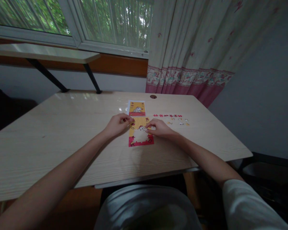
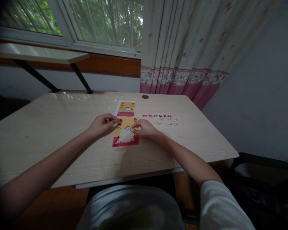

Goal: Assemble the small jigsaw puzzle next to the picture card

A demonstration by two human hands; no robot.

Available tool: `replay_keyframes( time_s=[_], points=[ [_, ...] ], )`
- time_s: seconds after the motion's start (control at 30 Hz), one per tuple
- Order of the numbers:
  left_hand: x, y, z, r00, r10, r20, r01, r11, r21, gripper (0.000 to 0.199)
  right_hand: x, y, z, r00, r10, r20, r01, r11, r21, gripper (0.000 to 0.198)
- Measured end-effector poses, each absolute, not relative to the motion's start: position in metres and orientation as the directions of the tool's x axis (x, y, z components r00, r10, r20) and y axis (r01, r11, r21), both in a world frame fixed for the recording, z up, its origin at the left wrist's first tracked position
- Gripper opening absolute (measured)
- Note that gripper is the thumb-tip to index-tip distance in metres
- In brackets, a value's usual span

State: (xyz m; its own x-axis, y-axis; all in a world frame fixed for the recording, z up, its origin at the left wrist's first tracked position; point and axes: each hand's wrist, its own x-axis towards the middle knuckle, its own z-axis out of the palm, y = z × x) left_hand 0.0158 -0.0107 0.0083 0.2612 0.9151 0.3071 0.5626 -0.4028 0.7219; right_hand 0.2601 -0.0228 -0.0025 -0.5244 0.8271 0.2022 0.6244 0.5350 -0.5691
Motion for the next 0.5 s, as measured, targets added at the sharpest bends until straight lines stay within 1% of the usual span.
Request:
replay_keyframes(
  time_s=[0.2,0.27,0.33,0.4,0.5],
  points=[
    [0.014,-0.009,0.005,0.261,0.92,0.294,0.59,-0.393,0.706,0.024,0.269,-0.021,0.008,-0.508,0.823,0.252,0.607,0.55,-0.573,0.017],
    [0.013,-0.008,0.005,0.26,0.922,0.287,0.594,-0.387,0.705,0.025,0.28,-0.018,0.017,-0.478,0.833,0.278,0.63,0.546,-0.552,0.017],
    [0.013,-0.009,0.005,0.264,0.922,0.283,0.592,-0.386,0.707,0.025,0.296,-0.014,0.026,-0.45,0.85,0.273,0.671,0.523,-0.525,0.017],
    [0.013,-0.009,0.007,0.267,0.92,0.286,0.588,-0.39,0.708,0.023,0.314,-0.011,0.033,-0.452,0.87,0.195,0.71,0.484,-0.512,0.017],
    [0.014,-0.01,0.009,0.275,0.915,0.294,0.589,-0.402,0.701,0.022,0.336,-0.006,0.038,-0.478,0.878,0.006,0.759,0.416,-0.501,0.018]
  ],
)
